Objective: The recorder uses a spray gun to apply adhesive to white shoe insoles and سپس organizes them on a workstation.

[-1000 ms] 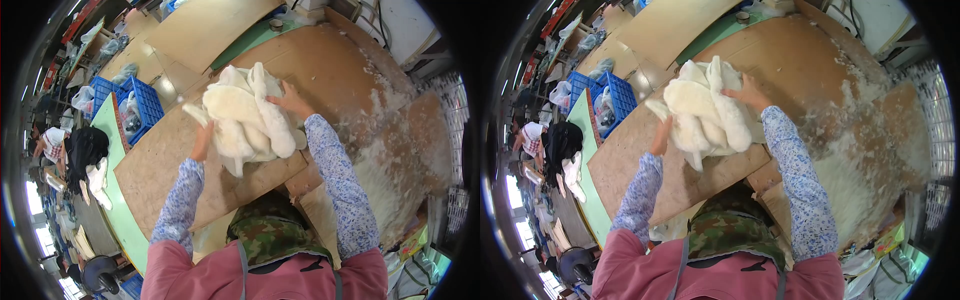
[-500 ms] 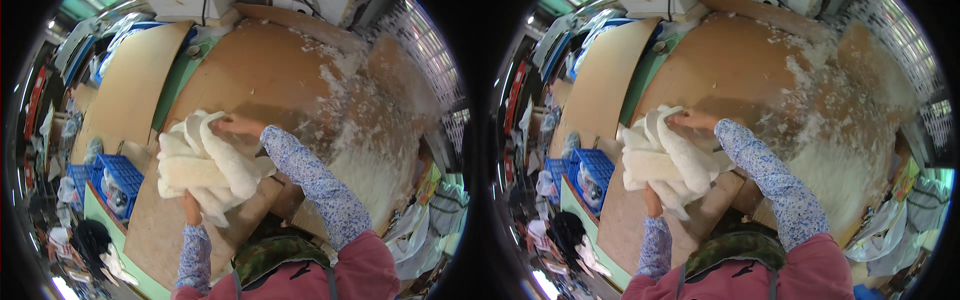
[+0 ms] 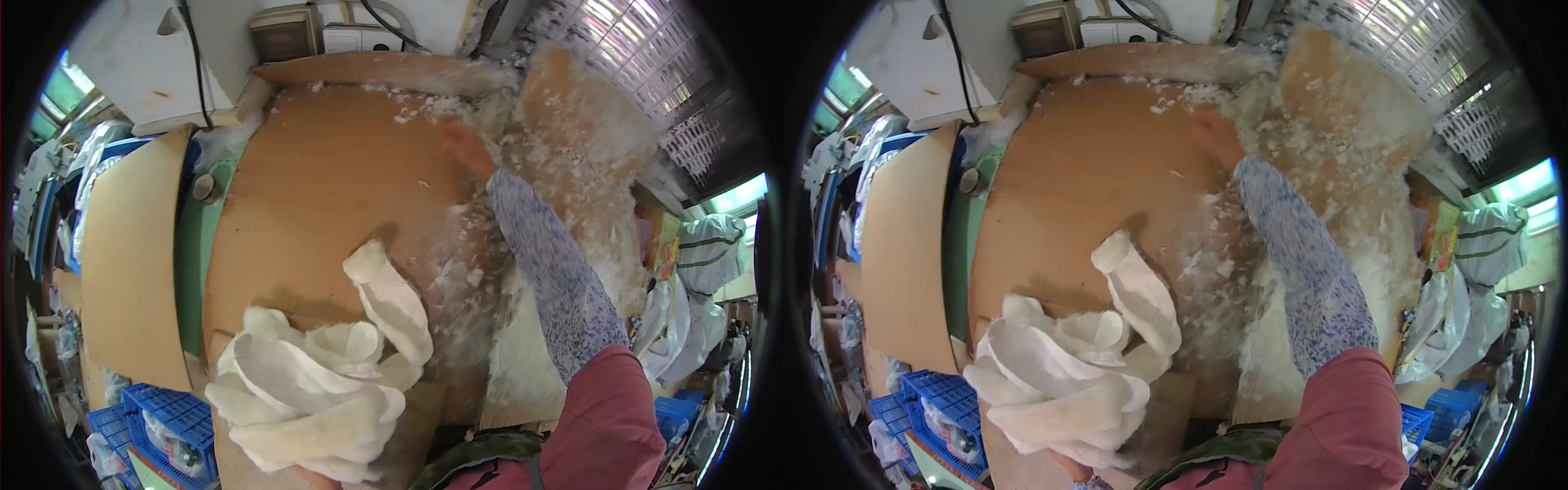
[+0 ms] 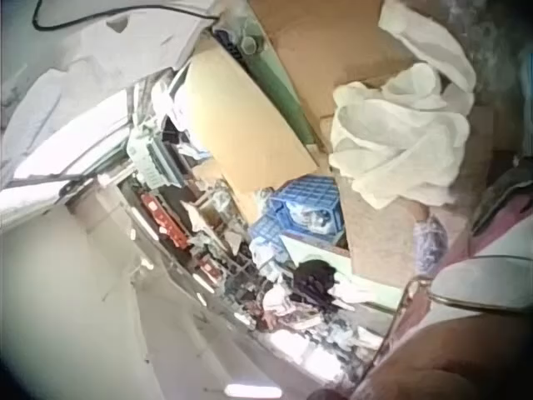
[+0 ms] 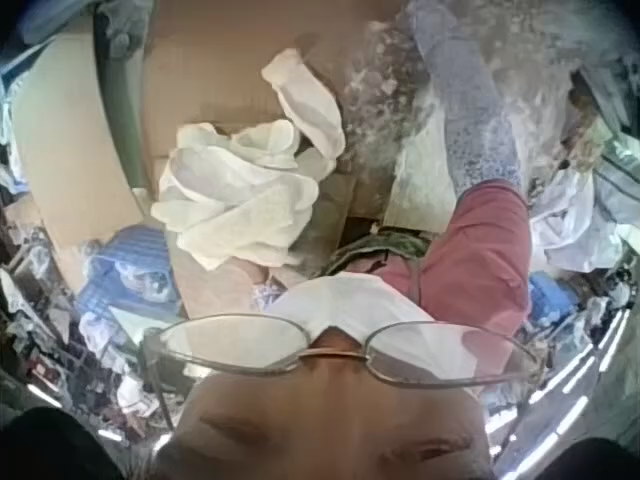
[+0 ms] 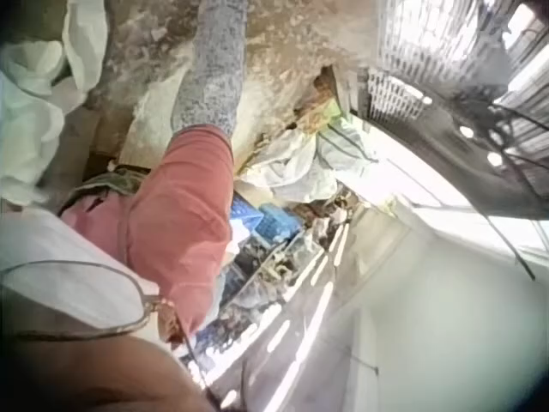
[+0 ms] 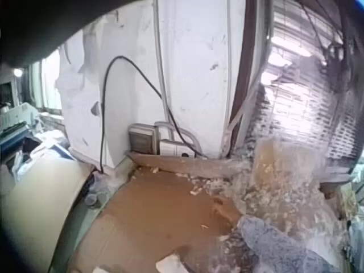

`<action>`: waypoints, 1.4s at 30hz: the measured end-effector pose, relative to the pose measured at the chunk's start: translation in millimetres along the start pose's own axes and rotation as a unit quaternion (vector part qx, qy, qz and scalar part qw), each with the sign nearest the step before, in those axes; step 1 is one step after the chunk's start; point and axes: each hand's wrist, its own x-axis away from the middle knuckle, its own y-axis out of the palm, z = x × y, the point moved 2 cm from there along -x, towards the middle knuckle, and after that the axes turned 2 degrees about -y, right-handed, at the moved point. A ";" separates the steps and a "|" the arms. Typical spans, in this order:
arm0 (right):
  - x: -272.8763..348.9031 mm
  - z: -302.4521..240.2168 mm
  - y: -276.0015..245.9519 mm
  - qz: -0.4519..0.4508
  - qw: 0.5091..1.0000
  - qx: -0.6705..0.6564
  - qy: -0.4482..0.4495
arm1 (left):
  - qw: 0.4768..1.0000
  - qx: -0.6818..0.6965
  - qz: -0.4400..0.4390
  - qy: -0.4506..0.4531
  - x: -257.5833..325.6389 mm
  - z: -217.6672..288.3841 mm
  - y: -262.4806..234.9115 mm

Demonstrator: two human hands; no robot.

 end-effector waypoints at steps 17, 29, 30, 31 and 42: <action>-117.9 -60.6 73.3 -0.125 0.891 0.388 -0.201 | 0.984 0.177 0.006 0.016 -109.7 -87.0 104.9; -222.6 -48.6 273.7 0.009 0.736 0.509 -0.446 | 0.977 0.186 0.051 0.093 -196.3 -102.1 97.8; -230.1 -42.1 259.1 0.012 0.732 0.552 -0.399 | 0.977 0.190 0.044 0.082 -198.3 -110.1 103.0; -229.9 -33.4 256.0 0.001 0.735 0.557 -0.386 | 0.980 0.183 0.042 0.068 -197.3 -115.9 101.6; -120.1 28.4 -31.8 -0.020 0.618 0.751 -0.233 | 0.950 0.285 -0.120 -0.047 -190.6 -139.0 227.8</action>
